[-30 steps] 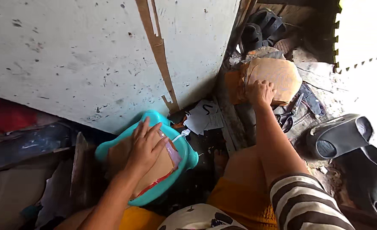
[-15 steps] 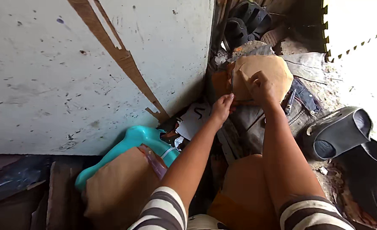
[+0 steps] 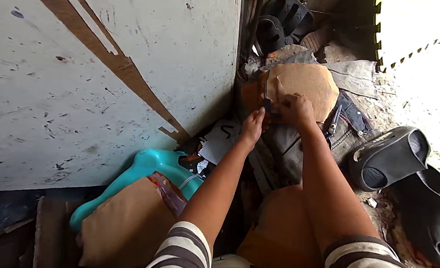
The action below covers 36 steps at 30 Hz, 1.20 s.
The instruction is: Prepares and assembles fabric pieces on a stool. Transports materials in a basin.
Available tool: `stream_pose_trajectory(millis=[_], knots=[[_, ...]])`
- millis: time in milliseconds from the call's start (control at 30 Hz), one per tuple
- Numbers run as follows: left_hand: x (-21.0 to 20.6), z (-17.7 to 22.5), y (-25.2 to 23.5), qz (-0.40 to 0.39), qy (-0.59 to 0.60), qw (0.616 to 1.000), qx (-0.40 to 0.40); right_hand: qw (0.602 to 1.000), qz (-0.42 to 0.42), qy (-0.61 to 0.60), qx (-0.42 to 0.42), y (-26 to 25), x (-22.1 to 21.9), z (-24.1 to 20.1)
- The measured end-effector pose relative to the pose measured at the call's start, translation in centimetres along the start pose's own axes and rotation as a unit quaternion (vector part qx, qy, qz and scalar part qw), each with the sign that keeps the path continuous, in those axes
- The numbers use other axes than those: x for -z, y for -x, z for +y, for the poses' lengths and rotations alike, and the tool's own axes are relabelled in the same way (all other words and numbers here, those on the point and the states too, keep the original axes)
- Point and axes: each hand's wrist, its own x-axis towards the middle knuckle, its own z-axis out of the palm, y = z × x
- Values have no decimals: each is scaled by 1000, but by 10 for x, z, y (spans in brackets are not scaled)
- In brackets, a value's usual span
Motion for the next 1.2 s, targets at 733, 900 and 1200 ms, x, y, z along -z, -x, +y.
stream_pose_trajectory(millis=[733,900,1200], knots=[[-26,14,-22,-26,84,995,41,958,10,-283,47,12,30,21],[-35,6,-38,-4,-14,1000,-16,944,-215,-238,-75,45,36,12],[-45,31,-48,37,-32,993,-110,877,-172,-416,-170,41,29,19]])
